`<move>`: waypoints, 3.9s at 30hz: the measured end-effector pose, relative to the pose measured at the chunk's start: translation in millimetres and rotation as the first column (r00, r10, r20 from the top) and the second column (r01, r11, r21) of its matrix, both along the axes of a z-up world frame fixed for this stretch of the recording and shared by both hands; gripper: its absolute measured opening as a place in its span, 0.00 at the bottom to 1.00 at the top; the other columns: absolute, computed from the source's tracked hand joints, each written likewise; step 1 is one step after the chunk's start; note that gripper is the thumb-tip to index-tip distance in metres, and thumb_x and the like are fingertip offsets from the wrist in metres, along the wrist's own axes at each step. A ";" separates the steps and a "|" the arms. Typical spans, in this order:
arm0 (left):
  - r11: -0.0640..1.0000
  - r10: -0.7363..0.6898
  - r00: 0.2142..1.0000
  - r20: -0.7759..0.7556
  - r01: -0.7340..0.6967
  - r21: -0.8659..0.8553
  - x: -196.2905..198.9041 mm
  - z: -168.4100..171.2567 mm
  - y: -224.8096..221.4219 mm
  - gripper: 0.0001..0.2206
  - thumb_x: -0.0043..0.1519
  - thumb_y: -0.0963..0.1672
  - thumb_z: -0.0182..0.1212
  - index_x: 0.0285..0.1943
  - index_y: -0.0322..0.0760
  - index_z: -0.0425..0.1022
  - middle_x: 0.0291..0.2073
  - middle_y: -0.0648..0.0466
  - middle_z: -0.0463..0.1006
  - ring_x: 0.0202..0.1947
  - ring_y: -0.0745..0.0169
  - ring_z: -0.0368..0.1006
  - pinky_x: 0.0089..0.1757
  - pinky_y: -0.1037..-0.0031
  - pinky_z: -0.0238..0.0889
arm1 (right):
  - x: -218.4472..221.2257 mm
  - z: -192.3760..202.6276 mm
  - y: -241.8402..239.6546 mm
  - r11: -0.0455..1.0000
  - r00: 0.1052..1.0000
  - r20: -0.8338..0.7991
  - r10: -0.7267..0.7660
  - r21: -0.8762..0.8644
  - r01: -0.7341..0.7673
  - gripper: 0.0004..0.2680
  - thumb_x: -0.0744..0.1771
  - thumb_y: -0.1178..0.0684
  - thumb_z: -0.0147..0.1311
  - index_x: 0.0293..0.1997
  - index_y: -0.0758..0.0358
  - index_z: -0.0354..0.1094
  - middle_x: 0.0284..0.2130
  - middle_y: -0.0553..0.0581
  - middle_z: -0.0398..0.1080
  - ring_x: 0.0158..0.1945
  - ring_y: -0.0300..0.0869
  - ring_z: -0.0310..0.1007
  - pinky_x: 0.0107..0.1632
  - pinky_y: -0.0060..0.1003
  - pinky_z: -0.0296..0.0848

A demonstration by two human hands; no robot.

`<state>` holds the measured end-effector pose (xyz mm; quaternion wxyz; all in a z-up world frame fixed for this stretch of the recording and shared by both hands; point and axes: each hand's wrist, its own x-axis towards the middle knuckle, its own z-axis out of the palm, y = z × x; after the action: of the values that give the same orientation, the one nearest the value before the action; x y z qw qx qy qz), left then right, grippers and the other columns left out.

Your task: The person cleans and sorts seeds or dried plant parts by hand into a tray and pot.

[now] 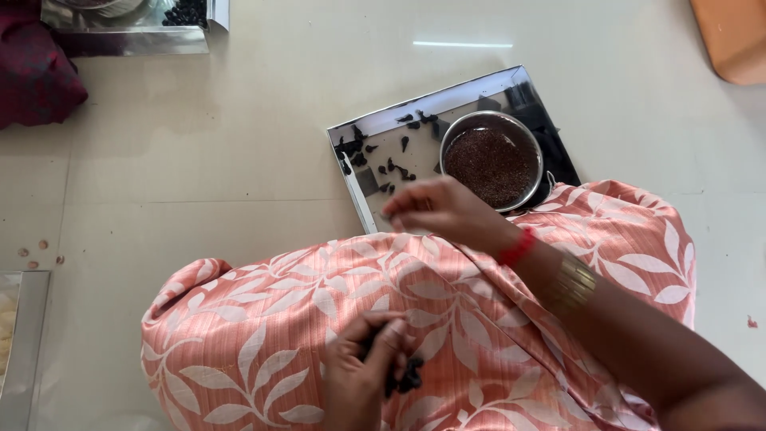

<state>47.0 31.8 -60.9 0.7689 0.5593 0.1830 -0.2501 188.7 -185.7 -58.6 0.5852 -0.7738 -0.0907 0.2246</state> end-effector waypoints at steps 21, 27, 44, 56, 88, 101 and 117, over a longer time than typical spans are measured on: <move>0.998 0.046 0.992 0.121 -0.039 -0.054 -34.3 62.7 -43.8 0.07 0.60 0.39 0.64 0.44 0.27 0.81 0.24 0.55 0.81 0.20 0.73 0.67 0.23 0.81 0.57 | -196.6 63.6 -4.4 0.914 0.917 0.185 -0.353 0.277 0.296 0.05 0.67 0.63 0.61 0.47 0.69 0.76 0.38 0.52 0.78 0.44 0.33 0.77 0.47 0.28 0.78; 0.985 -0.003 0.992 0.129 0.025 -0.170 -44.3 68.1 -46.9 0.05 0.62 0.38 0.63 0.43 0.25 0.80 0.25 0.53 0.76 0.22 0.72 0.67 0.25 0.79 0.60 | -207.4 76.8 -16.4 0.746 0.915 -0.228 -0.333 0.530 0.403 0.06 0.67 0.63 0.58 0.47 0.71 0.76 0.40 0.54 0.79 0.46 0.36 0.79 0.50 0.31 0.80; 0.977 -0.061 0.992 0.107 0.081 -0.197 -56.8 69.0 -56.4 0.06 0.62 0.38 0.63 0.44 0.25 0.78 0.22 0.54 0.73 0.19 0.71 0.65 0.23 0.80 0.57 | -232.0 75.3 -23.4 0.897 0.883 0.228 -0.410 0.279 0.344 0.05 0.66 0.63 0.60 0.45 0.66 0.75 0.40 0.52 0.75 0.44 0.35 0.76 0.46 0.30 0.78; 0.986 -0.122 0.981 0.154 0.137 -0.092 -63.4 71.1 -51.2 0.05 0.60 0.39 0.64 0.41 0.25 0.78 0.21 0.55 0.74 0.19 0.73 0.64 0.22 0.81 0.55 | -244.0 87.3 -20.8 0.923 0.831 0.406 -0.381 0.123 0.364 0.07 0.66 0.63 0.60 0.48 0.63 0.76 0.37 0.52 0.76 0.41 0.35 0.77 0.42 0.31 0.76; 0.977 -0.165 0.973 0.162 0.184 -0.109 -60.9 73.7 -22.7 0.02 0.60 0.37 0.64 0.38 0.28 0.76 0.19 0.57 0.69 0.19 0.75 0.61 0.22 0.80 0.52 | -225.8 52.8 -34.7 0.996 0.903 0.430 -0.016 -0.074 0.052 0.06 0.70 0.54 0.54 0.48 0.65 0.74 0.29 0.59 0.74 0.32 0.45 0.72 0.39 0.40 0.69; 0.986 -0.163 0.962 0.218 0.155 0.053 -49.9 77.9 -40.3 0.05 0.62 0.38 0.62 0.42 0.27 0.80 0.29 0.49 0.83 0.18 0.76 0.62 0.21 0.82 0.54 | -230.4 70.5 -19.4 0.991 0.951 0.309 0.014 0.124 -0.055 0.05 0.69 0.61 0.52 0.46 0.66 0.72 0.33 0.58 0.75 0.37 0.46 0.76 0.41 0.40 0.74; 0.966 -0.144 0.984 0.109 0.163 -0.201 -49.3 55.1 -49.7 0.04 0.64 0.37 0.62 0.43 0.24 0.77 0.22 0.55 0.69 0.22 0.70 0.63 0.26 0.77 0.60 | -185.8 47.1 -58.6 0.953 0.873 0.472 -0.124 -0.188 0.237 0.06 0.66 0.61 0.55 0.46 0.65 0.73 0.35 0.61 0.78 0.36 0.51 0.80 0.37 0.44 0.75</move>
<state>-2.4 -17.9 -5.8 0.8095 0.4989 0.0754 -0.3003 2.9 -244.3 -11.5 0.4681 -0.8748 -0.1242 -0.0097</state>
